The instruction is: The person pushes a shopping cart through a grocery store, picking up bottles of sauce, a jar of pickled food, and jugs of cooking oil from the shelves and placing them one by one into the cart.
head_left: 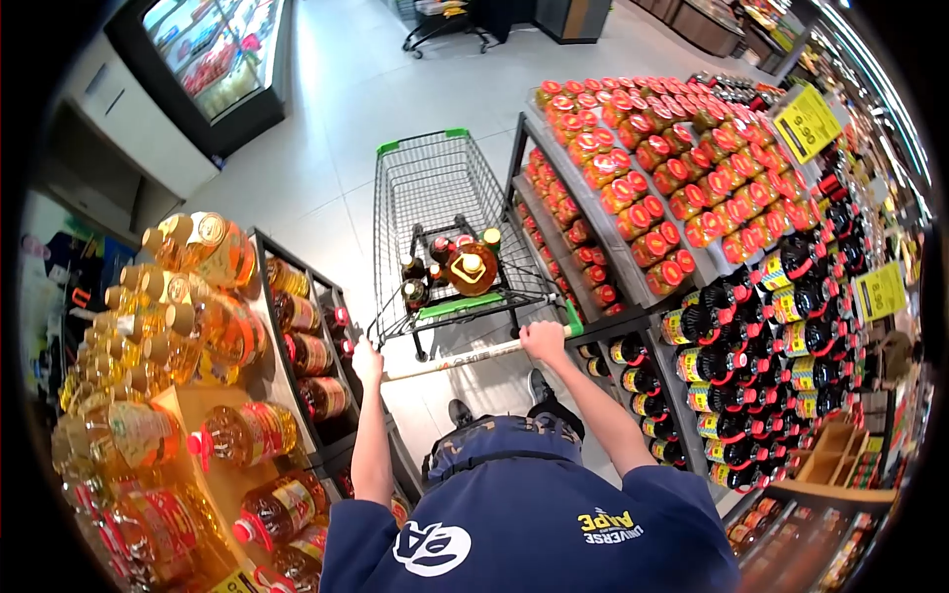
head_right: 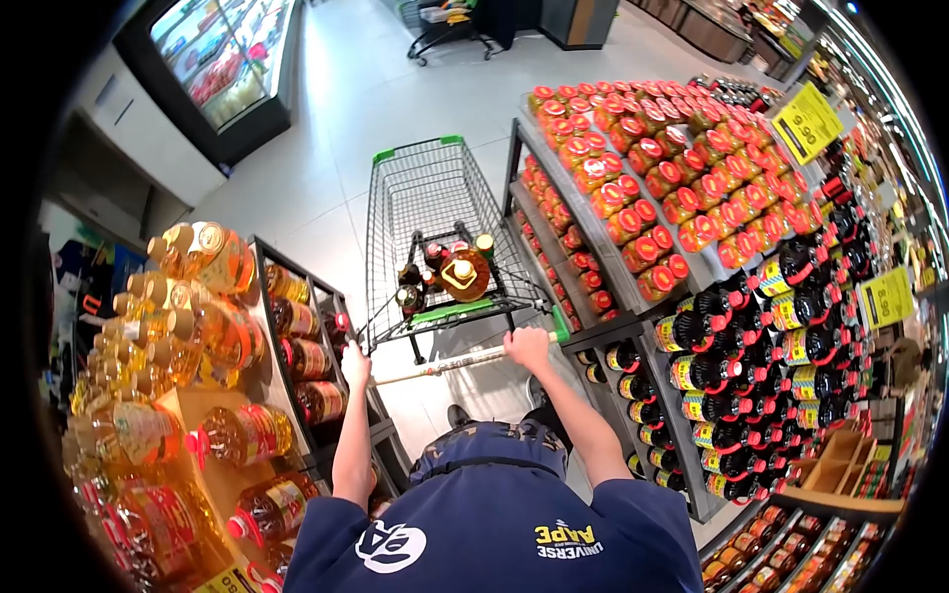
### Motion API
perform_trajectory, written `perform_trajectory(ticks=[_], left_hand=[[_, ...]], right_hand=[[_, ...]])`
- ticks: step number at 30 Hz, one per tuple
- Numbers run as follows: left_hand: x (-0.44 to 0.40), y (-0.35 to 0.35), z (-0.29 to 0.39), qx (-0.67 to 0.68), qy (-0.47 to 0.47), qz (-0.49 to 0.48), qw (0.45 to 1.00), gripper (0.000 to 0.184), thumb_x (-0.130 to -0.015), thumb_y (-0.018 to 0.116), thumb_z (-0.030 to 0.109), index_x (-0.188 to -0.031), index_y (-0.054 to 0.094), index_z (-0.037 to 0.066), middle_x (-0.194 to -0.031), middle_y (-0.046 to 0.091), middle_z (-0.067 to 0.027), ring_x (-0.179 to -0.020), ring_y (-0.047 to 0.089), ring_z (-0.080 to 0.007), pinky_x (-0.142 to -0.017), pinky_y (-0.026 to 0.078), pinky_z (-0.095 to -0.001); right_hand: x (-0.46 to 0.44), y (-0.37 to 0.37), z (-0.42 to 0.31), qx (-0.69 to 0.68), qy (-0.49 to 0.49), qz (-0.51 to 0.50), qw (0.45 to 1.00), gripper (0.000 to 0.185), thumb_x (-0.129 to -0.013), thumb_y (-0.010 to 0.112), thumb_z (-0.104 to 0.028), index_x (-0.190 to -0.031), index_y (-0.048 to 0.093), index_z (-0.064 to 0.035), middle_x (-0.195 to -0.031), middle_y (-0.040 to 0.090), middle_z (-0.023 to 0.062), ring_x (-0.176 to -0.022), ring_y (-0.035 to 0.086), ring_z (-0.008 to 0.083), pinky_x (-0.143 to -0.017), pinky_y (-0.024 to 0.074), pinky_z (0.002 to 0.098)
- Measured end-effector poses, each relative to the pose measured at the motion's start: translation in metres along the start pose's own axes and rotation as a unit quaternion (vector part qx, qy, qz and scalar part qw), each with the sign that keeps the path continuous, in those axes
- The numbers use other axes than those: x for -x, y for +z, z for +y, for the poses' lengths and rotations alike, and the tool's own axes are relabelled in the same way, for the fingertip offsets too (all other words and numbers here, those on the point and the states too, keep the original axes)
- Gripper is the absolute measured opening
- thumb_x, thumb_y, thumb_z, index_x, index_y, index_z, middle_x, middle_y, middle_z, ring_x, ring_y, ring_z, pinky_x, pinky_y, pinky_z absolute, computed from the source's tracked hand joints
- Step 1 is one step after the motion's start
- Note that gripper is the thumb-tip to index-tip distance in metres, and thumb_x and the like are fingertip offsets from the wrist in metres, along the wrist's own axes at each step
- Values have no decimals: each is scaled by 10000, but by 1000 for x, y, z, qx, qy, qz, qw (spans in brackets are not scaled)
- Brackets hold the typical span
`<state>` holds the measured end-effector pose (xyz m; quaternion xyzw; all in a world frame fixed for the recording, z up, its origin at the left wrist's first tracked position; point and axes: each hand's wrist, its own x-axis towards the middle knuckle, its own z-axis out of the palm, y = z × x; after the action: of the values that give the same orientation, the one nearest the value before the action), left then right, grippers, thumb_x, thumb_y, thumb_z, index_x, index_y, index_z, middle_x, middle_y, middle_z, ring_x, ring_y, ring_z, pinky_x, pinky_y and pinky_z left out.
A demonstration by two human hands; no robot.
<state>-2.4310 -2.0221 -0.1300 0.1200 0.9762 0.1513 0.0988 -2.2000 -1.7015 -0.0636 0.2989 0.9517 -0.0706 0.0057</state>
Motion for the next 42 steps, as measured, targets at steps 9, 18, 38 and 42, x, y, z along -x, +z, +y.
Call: perform_trajectory(ticks=[9,18,38,42], left_hand=[[-2,23,-15,8,18,13,1000,203,-774,511,49,-965,443,37,-848,578,-223,-752,619,-400,-658,500,-474],[9,30,-14,18,53,75,996,218,-745,522,26,-957,471,22,-838,611,-211,-775,625,-382,-679,512,-450],[20,28,-9,134,-6,78,988,202,-818,482,106,-967,576,6,-925,599,-234,-847,596,-393,-762,468,-469],[22,28,-5,129,-19,75,989,209,-825,478,111,-972,583,5,-936,600,-238,-859,590,-395,-773,462,-471]], right_hand=[[1,-2,2,9,-17,-2,1000,432,-826,519,-361,-593,653,-23,-597,614,197,-562,615,359,-576,480,466],[3,1,7,16,-20,11,1000,426,-826,505,-358,-596,647,-28,-608,613,200,-572,613,371,-580,480,480],[3,13,11,45,-50,40,997,414,-825,494,-332,-609,660,-19,-599,613,205,-560,615,376,-562,488,474],[4,7,12,57,-51,32,997,405,-821,494,-324,-623,658,-12,-610,614,202,-579,615,376,-582,483,479]])
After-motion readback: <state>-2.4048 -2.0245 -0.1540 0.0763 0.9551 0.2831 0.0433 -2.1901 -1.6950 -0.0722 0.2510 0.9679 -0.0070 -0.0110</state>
